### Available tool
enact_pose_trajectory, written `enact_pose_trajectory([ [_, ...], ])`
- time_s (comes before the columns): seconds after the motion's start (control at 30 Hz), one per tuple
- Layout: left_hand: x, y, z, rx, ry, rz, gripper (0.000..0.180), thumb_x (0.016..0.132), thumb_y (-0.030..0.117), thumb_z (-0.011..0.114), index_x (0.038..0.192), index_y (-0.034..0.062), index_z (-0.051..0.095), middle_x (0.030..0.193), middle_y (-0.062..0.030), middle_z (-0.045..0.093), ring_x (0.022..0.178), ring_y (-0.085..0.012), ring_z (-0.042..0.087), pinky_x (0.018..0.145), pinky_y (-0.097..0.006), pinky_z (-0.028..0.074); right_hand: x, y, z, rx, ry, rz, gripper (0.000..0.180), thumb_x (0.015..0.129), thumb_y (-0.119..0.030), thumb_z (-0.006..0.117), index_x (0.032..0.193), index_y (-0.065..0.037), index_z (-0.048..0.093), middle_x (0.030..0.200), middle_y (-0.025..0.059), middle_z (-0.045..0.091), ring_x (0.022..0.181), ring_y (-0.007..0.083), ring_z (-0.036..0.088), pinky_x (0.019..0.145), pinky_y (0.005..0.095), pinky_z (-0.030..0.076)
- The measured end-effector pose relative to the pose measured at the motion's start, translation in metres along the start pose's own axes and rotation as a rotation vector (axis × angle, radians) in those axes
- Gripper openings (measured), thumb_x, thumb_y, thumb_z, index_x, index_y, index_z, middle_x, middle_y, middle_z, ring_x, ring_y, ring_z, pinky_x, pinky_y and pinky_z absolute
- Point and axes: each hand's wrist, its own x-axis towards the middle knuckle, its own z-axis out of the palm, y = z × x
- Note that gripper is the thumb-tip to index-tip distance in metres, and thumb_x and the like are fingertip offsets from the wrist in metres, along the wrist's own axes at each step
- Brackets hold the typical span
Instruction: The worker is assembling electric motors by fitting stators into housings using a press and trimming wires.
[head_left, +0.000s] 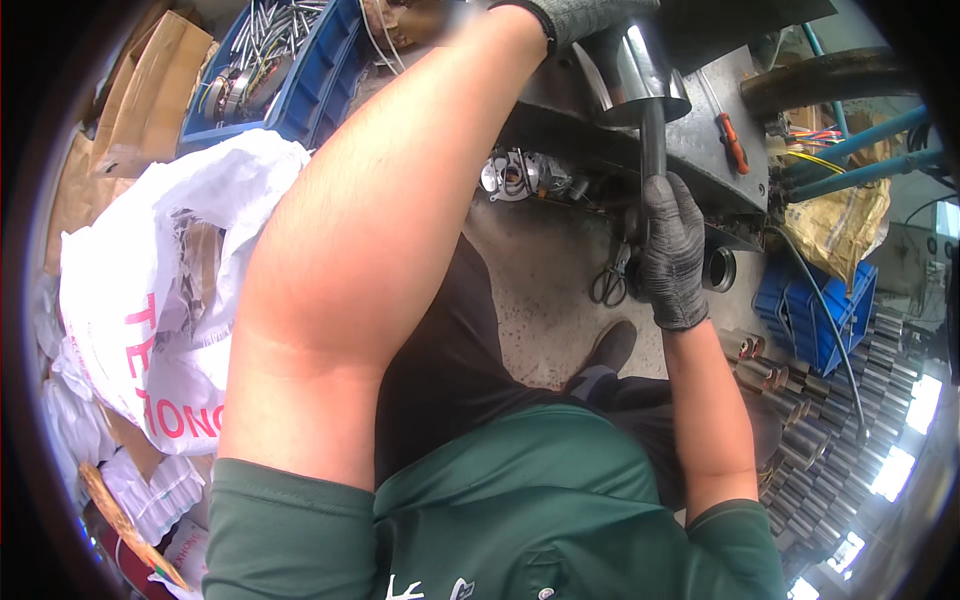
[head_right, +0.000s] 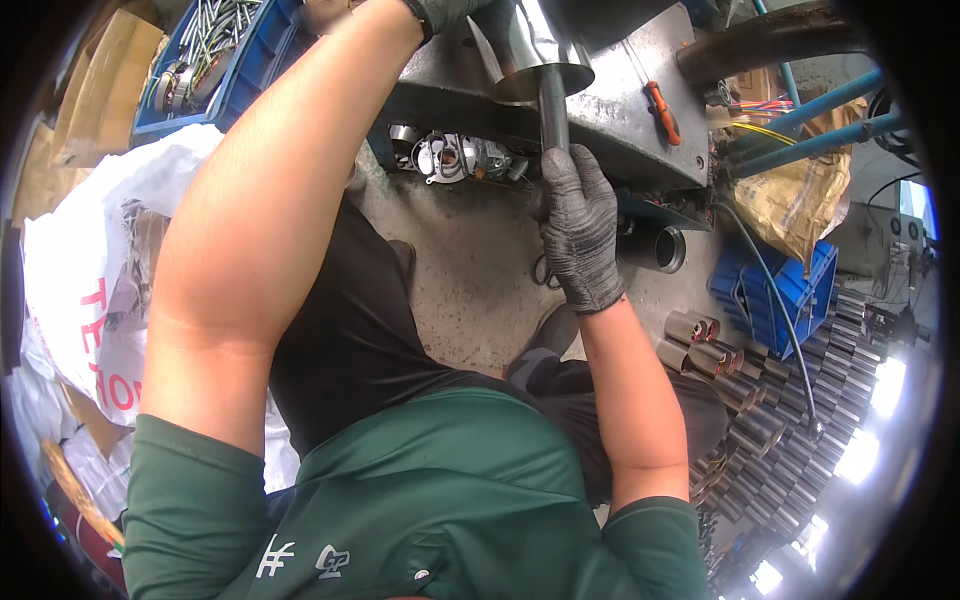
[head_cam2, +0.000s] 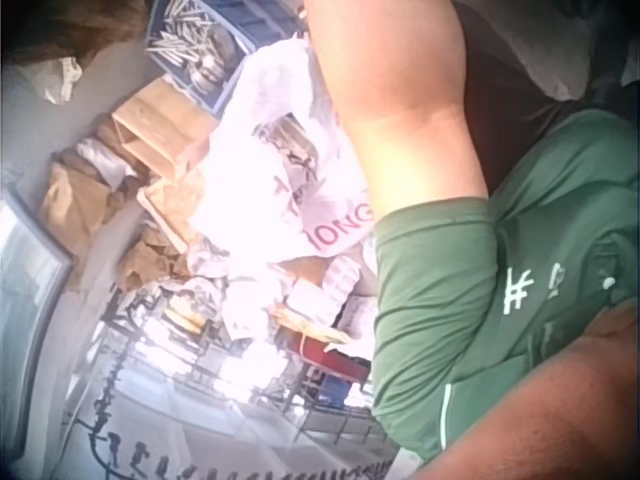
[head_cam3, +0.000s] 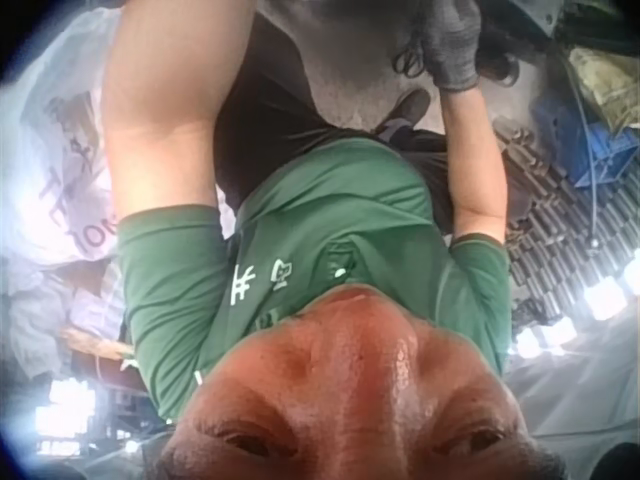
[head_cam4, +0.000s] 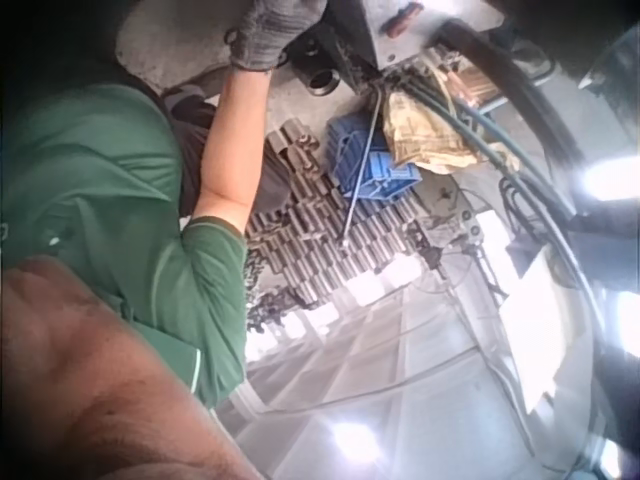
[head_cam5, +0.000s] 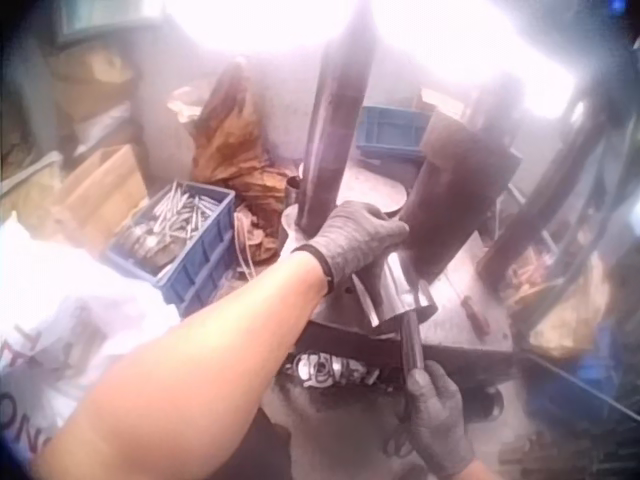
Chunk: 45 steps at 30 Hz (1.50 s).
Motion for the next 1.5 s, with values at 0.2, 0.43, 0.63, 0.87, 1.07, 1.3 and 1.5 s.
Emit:
enact_pose_trajectory([
  [0.2, -0.001, 0.000, 0.003, 0.059, 0.035, 0.045, 0.039, 0.080, 0.032, 0.073, 0.092, -0.0045, 0.074, 0.078, -0.0132, 0.072, 0.071, -0.0205, 0.067, 0.068, -0.033, 0.053, -0.004, 0.002, -0.006, -0.085, 0.016, -0.075, 0.040, 0.101, -0.041, 0.060, 0.107, -0.001, 0.063, 0.073, -0.0021, 0.052, 0.060, 0.0058, 0.048, 0.053, 0.0236, 0.041],
  [0.43, 0.005, 0.001, 0.005, 0.085, -0.006, 0.033, 0.041, 0.080, 0.034, 0.072, 0.094, -0.0044, 0.075, 0.081, -0.0153, 0.072, 0.074, -0.0228, 0.069, 0.072, -0.035, 0.054, 0.003, 0.011, -0.010, -0.116, -0.018, -0.025, 0.043, 0.102, -0.043, 0.058, 0.107, -0.001, 0.062, 0.071, -0.0034, 0.050, 0.060, 0.0055, 0.046, 0.053, 0.0238, 0.040],
  [0.63, -0.006, 0.012, 0.013, -0.040, -0.106, 0.047, 0.041, 0.082, 0.033, 0.070, 0.095, -0.0052, 0.074, 0.078, -0.0135, 0.071, 0.072, -0.0205, 0.067, 0.070, -0.033, 0.053, -0.010, 0.018, -0.004, -0.064, 0.091, -0.138, 0.040, 0.102, -0.042, 0.059, 0.106, -0.002, 0.062, 0.068, -0.0043, 0.048, 0.058, 0.0046, 0.044, 0.053, 0.0226, 0.038],
  [0.87, -0.002, 0.009, 0.007, 0.023, -0.094, 0.045, 0.041, 0.083, 0.032, 0.070, 0.097, -0.0065, 0.073, 0.081, -0.0128, 0.071, 0.071, -0.0202, 0.067, 0.069, -0.033, 0.053, -0.011, 0.024, -0.006, 0.057, 0.107, -0.247, 0.038, 0.102, -0.040, 0.060, 0.105, -0.003, 0.063, 0.068, -0.0034, 0.048, 0.057, 0.0056, 0.044, 0.052, 0.0236, 0.037],
  [1.07, -0.002, 0.011, 0.011, 0.027, -0.094, 0.002, 0.040, 0.084, 0.031, 0.070, 0.100, -0.0058, 0.073, 0.082, -0.0137, 0.072, 0.074, -0.0212, 0.069, 0.069, -0.033, 0.054, -0.019, 0.020, -0.005, -0.039, 0.119, -0.214, 0.040, 0.102, -0.043, 0.057, 0.103, -0.004, 0.062, 0.070, -0.0032, 0.049, 0.059, 0.0054, 0.046, 0.052, 0.0254, 0.039],
  [1.3, 0.003, 0.013, 0.010, 0.011, -0.194, -0.107, 0.043, 0.086, 0.031, 0.073, 0.111, -0.0045, 0.066, 0.089, -0.0127, 0.070, 0.079, -0.0197, 0.067, 0.069, -0.031, 0.055, -0.011, 0.038, -0.010, -0.090, 0.088, -0.120, 0.043, 0.102, -0.045, 0.055, 0.103, -0.002, 0.061, 0.069, -0.0020, 0.051, 0.059, 0.0082, 0.049, 0.053, 0.0273, 0.042],
  [1.5, 0.007, -0.016, 0.011, 0.166, -0.014, 0.047, 0.062, 0.077, 0.049, 0.078, 0.112, -0.0022, 0.072, 0.096, -0.0168, 0.076, 0.090, -0.0226, 0.074, 0.085, -0.032, 0.058, -0.022, 0.110, 0.004, 0.012, -0.009, -0.146, 0.037, 0.103, -0.043, 0.055, 0.100, -0.006, 0.059, 0.067, -0.0011, 0.053, 0.056, 0.0109, 0.051, 0.052, 0.0282, 0.042],
])
